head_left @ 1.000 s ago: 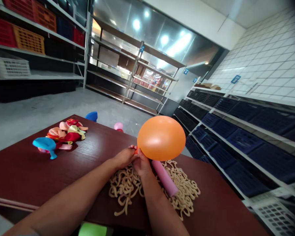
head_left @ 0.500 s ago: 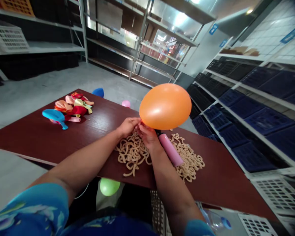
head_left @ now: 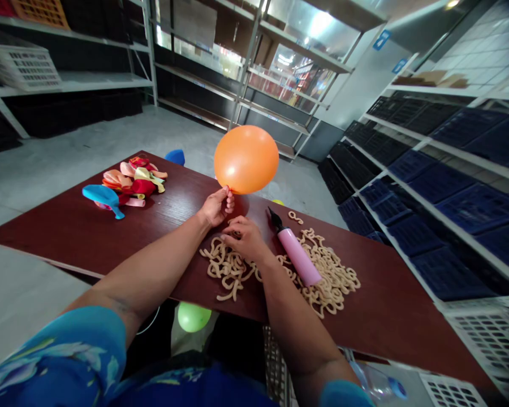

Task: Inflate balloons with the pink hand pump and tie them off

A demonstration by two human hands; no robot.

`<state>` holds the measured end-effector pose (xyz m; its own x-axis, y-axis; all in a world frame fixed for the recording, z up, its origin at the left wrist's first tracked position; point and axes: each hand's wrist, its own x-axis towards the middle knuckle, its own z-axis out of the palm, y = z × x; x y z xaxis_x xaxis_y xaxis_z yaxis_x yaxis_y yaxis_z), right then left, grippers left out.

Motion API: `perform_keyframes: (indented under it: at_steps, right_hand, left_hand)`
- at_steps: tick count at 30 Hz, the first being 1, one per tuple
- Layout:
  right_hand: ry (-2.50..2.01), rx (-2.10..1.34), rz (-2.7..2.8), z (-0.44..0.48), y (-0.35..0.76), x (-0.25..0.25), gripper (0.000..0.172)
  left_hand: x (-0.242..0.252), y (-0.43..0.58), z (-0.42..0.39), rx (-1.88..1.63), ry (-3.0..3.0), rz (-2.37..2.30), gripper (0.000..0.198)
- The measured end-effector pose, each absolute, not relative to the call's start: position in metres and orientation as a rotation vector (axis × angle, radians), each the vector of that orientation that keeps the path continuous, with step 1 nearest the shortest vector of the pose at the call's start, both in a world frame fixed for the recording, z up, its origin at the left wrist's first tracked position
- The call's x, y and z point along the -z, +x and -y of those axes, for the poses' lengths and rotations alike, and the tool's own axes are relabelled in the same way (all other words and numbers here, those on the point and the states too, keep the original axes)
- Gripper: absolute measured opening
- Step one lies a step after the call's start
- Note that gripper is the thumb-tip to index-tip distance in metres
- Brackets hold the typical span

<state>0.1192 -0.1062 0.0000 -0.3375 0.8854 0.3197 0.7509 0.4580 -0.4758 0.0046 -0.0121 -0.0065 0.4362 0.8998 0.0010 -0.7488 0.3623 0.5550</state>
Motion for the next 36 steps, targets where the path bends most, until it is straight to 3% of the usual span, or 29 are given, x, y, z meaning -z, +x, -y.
perform_keyframes:
  at_steps: [3,6,13,19,26,36]
  right_hand:
    - [-1.431,-0.235,2.284,0.107,0.107,0.007,0.011]
    - [-1.37,-0.356,2.224,0.107,0.106,0.004,0.004]
    - [-1.052,-0.828,1.204,0.106,0.131,-0.022,0.014]
    - [-0.98,-0.961,1.021,0.102,0.13,-0.021,0.017]
    - [-0.989,-0.967,0.868,0.096,0.134,-0.017,0.021]
    - [-1.22,-0.585,1.055,0.095,0.135,-0.011,0.021]
  left_hand:
    - [0.008,0.004,0.011,-1.087,0.546,-0.321,0.022]
    - [0.007,0.004,0.011,-1.086,0.549,-0.322,0.022]
    - [0.004,0.004,0.014,-1.05,0.569,-0.386,0.022]
    - [0.002,0.005,0.021,-0.969,0.681,-0.395,0.022]
    - [0.004,0.01,0.028,-0.791,0.805,-0.446,0.025]
    - [0.009,0.013,0.028,-0.77,0.859,-0.501,0.028]
